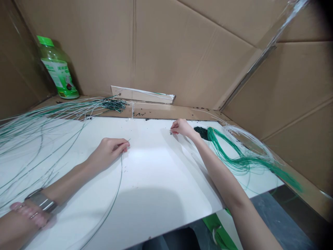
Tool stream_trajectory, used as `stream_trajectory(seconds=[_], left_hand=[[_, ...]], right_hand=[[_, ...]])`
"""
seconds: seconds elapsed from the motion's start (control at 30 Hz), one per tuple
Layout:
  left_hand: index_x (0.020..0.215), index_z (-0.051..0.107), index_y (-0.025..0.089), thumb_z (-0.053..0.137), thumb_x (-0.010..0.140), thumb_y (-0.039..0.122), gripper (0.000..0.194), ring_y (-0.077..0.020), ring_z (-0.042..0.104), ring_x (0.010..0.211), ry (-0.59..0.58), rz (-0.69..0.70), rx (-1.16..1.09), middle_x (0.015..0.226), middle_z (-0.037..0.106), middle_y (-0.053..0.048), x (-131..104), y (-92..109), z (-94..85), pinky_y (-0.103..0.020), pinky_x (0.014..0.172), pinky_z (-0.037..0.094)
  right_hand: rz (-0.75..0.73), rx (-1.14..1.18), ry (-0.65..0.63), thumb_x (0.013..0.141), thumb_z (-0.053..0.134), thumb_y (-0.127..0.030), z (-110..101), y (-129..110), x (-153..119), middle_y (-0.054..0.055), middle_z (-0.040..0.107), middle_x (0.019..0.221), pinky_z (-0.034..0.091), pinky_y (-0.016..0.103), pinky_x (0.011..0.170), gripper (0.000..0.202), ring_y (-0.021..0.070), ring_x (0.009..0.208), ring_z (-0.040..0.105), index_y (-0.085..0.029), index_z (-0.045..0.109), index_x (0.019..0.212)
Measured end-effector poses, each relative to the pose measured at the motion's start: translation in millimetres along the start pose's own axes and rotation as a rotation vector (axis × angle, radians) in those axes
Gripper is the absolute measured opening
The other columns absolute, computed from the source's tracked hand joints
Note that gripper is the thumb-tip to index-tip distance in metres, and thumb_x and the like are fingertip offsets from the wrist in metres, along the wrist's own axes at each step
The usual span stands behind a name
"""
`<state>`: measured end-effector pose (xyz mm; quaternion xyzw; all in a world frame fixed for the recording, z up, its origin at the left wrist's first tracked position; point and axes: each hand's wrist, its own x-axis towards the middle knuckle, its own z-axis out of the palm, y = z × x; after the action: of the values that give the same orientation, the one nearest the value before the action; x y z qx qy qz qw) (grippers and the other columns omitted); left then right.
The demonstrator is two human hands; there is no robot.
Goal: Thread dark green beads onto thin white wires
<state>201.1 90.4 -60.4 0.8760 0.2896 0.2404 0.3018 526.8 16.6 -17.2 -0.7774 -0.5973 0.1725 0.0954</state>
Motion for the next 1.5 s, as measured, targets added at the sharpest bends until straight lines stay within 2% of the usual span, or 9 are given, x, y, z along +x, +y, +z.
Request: stream_trajectory(seconds=[0.63,1.07,1.5], left_hand=[[0.074,0.064,0.017,0.043,0.087,0.042,0.035,-0.013,0.058,0.065,-0.034,-0.01,0.013,0.069,0.065,0.0,-0.3,3.6,-0.8,-0.022,0.066,0.041],[0.077,0.065,0.017,0.043,0.087,0.042,0.035,-0.0135,0.059,0.065,-0.032,-0.006,0.03,0.07,0.066,-0.001,-0.6,2.9,-1.3,-0.022,0.066,0.042],[0.078,0.066,0.017,0.043,0.086,0.041,0.034,-0.0137,0.059,0.064,-0.035,-0.011,0.044,0.069,0.066,-0.001,0.7,4.8,-1.7,-0.022,0.064,0.041]], right_hand=[[0.032,-0.052,0.016,0.09,0.053,-0.034,-1.8,2.2,1.6,0.004,0.062,0.092,0.053,0.028,0.069,0.025,0.0117,0.077,0.061,-0.012,0.059,0.098],[0.046,-0.059,-0.059,0.09,0.053,-0.034,-3.6,12.1,4.2,0.003,0.062,0.088,0.053,0.026,0.065,0.024,0.0101,0.072,0.06,-0.012,0.059,0.097],[0.076,-0.012,-0.081,0.09,0.052,-0.034,-0.8,9.7,2.0,0.005,0.061,0.096,0.053,0.029,0.07,0.025,0.0121,0.079,0.06,-0.013,0.058,0.103]])
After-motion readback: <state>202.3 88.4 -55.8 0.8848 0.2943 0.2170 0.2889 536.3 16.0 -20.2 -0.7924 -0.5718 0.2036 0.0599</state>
